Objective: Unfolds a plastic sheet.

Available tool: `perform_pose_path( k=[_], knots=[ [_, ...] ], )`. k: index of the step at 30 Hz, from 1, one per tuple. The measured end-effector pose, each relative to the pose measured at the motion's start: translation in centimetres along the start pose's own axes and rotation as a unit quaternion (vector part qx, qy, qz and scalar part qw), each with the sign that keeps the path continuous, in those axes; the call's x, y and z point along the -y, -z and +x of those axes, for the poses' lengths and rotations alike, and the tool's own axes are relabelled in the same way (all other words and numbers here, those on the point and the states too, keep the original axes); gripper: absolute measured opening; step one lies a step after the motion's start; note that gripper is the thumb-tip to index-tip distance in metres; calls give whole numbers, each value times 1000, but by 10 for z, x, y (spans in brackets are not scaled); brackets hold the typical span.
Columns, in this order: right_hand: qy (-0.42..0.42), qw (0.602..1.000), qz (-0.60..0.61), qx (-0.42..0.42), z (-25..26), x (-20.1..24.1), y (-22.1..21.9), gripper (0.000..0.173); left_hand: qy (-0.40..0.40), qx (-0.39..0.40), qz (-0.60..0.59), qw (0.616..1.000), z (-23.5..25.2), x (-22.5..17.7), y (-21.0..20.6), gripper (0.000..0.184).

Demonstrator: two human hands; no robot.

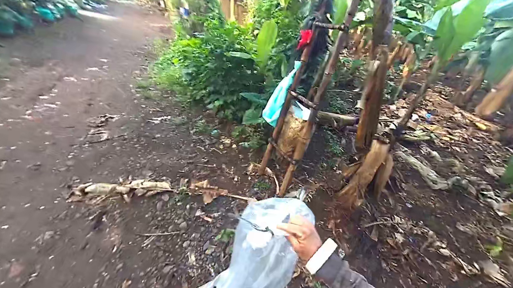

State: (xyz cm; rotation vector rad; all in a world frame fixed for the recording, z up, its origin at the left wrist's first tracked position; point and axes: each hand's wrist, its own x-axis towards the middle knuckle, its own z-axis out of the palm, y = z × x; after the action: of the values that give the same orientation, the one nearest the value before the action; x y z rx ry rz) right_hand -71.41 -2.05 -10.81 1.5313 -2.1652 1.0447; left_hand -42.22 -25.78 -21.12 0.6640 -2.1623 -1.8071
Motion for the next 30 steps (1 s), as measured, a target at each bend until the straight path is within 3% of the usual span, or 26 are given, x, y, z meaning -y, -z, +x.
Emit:
perform_pose_path(
  k=[3, 5, 7, 9, 13, 16, 19, 21, 23, 24, 27, 30],
  knots=[
    [95, 992, 33, 79, 16, 4, -12, 25, -226, -94, 42, 969, 23, -41, -9, 20],
    [158, 981, 39, 103, 21, 13, -28, 24, -318, -91, 105, 938, 46, -72, -16, 24],
    [199, 972, 37, 122, 25, 20, -44, 24, -297, -31, 179, 937, 58, -93, -23, 24],
    [217, 965, 42, 140, 26, 20, -55, 24, -217, 47, 229, 948, 59, -105, -28, 21],
    [203, 962, 76, 165, 22, 7, -61, 25, -68, 134, 136, 979, 60, -105, -26, 11],
    [163, 965, 117, 167, 20, -3, -62, 23, -146, 175, 160, 960, 66, -93, -28, 20],
    [118, 964, 158, 175, 23, -3, -56, 21, -285, 89, 251, 921, 69, -91, -38, 17],
    [87, 956, 142, 242, 26, 2, -50, 30, -286, 56, 296, 909, 70, -96, -41, 17],
    [74, 936, 85, 335, 33, 11, -47, 56, -269, 32, 289, 918, 74, -98, -40, 20],
    [83, 928, 64, 357, 35, 14, -52, 58, -263, 27, 276, 924, 76, -99, -39, 20],
    [129, 941, 9, 312, 36, 12, -73, 31, -226, 17, 255, 940, 79, -99, -36, 23],
    [141, 945, -45, 291, 44, 6, -78, 27, -134, 21, 150, 979, 80, -83, -36, 22]
  ],
)
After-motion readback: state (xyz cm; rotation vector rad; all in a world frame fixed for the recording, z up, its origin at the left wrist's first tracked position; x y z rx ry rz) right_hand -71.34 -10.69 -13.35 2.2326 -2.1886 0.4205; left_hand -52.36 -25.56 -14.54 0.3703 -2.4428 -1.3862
